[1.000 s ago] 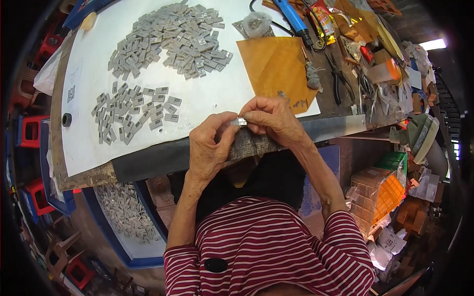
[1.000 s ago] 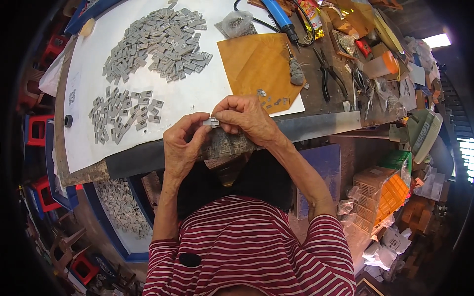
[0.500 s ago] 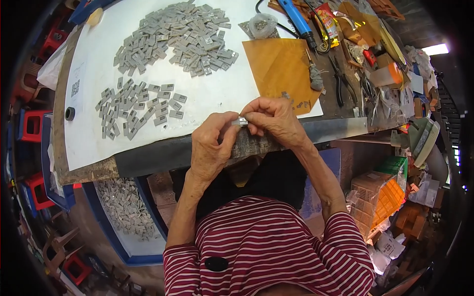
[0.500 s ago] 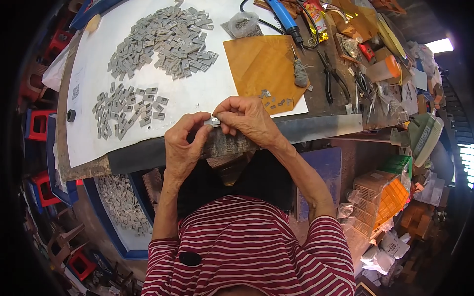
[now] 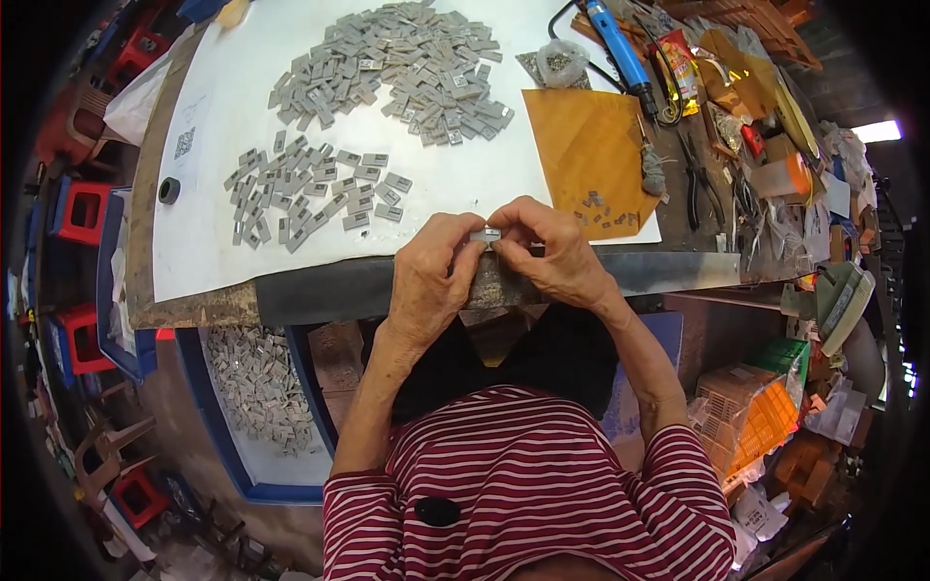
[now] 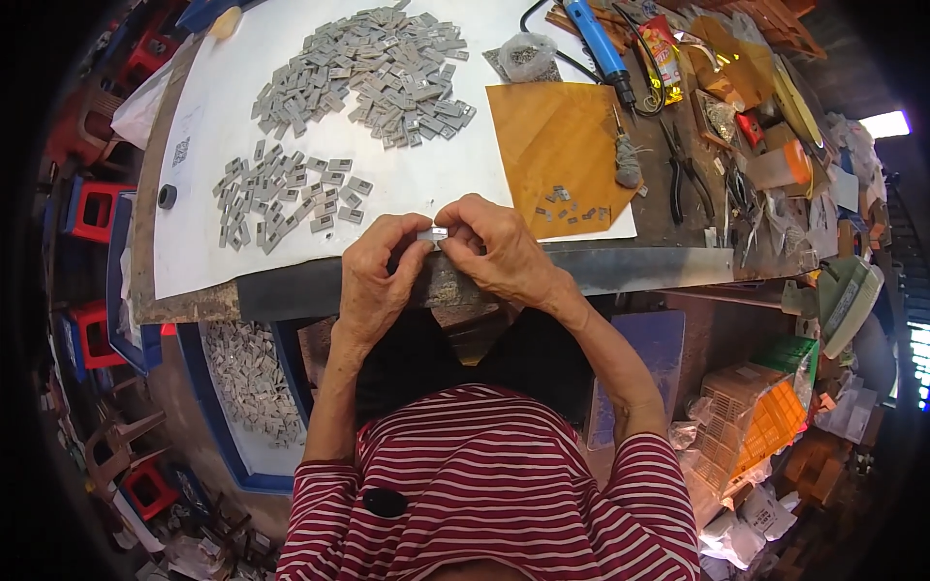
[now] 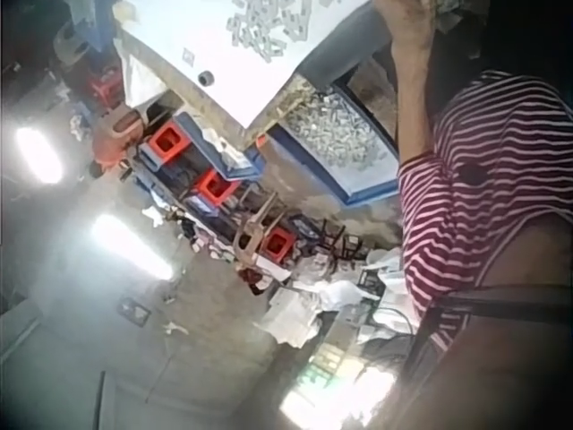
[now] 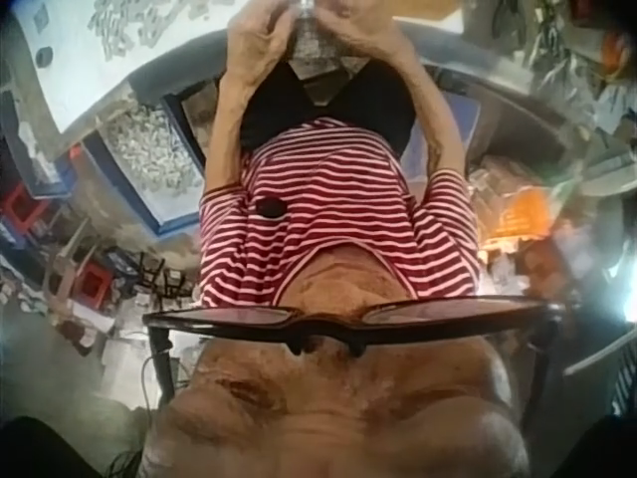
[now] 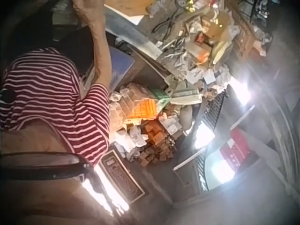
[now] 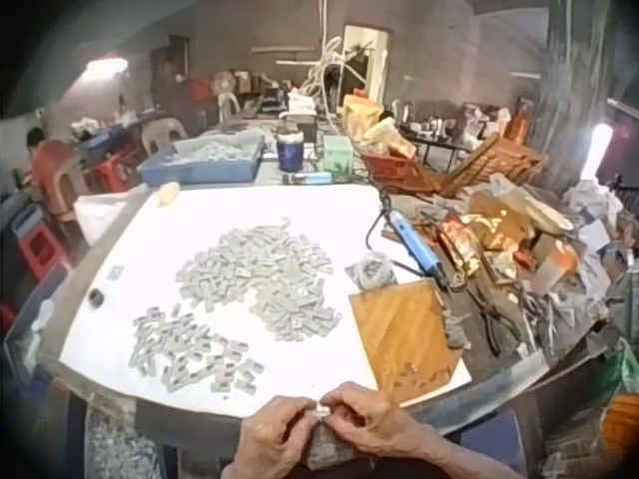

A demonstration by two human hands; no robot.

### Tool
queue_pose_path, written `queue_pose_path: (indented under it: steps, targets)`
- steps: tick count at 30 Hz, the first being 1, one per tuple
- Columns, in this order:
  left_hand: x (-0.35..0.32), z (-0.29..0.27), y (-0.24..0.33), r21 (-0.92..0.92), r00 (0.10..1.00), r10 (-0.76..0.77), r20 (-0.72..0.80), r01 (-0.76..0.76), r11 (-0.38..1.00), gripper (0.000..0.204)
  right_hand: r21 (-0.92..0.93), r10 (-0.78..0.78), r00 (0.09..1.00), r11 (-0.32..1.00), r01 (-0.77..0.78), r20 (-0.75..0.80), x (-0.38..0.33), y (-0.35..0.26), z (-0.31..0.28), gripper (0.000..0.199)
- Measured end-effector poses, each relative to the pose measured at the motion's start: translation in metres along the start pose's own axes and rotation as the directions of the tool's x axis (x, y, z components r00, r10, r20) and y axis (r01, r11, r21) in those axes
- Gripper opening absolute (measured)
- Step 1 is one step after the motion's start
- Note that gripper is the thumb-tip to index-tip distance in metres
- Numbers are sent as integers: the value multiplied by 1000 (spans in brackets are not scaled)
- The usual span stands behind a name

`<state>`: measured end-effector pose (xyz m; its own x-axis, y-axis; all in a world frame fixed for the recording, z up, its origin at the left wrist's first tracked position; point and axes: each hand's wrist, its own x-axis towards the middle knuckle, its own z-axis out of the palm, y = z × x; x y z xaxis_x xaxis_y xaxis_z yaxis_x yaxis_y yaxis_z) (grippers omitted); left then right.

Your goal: The person is manually assembling small metal parts on a workbench.

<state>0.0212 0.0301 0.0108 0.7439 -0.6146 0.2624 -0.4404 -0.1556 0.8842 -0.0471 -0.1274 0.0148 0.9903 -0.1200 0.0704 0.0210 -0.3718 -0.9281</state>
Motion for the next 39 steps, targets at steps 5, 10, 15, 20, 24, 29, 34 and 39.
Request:
queue_pose_path:
  steps: [5, 10, 15, 20, 24, 29, 34, 39]
  targets:
    - [-1, -5, -5, -5, 999, 39, -17, -39, 999, 18, -134, -54, 999, 990, 53, -2, 3, -10, 3, 16]
    - [-2, -7, -13, 119, 993, 114, 10, -114, 986, 23, -198, -61, 998, 978, 65, 24, 4, -14, 3, 16]
    - [-1, -12, -16, 216, 988, 152, 39, -157, 964, 23, -163, -38, 998, 986, 46, 51, 7, -4, 8, 16]
    - [0, -10, -20, 247, 986, 161, 39, -165, 955, 23, -242, -103, 993, 964, 114, 59, 12, 0, 10, 17]
    - [1, -8, -24, 303, 985, 173, 29, -173, 937, 23, -357, -237, 969, 901, 245, 68, 18, 8, 14, 16]
    - [3, -10, -28, 356, 983, 184, 0, -172, 919, 24, -453, -234, 965, 851, 263, 120, 29, 7, 18, 15]
    - [1, -13, -30, 372, 979, 189, -72, -150, 916, 25, -431, -214, 976, 877, 214, 47, 41, 13, 23, 15]
    - [-4, -25, -35, 392, 970, 217, -112, -157, 906, 23, -435, -179, 980, 892, 121, -93, 61, 17, 31, 16]
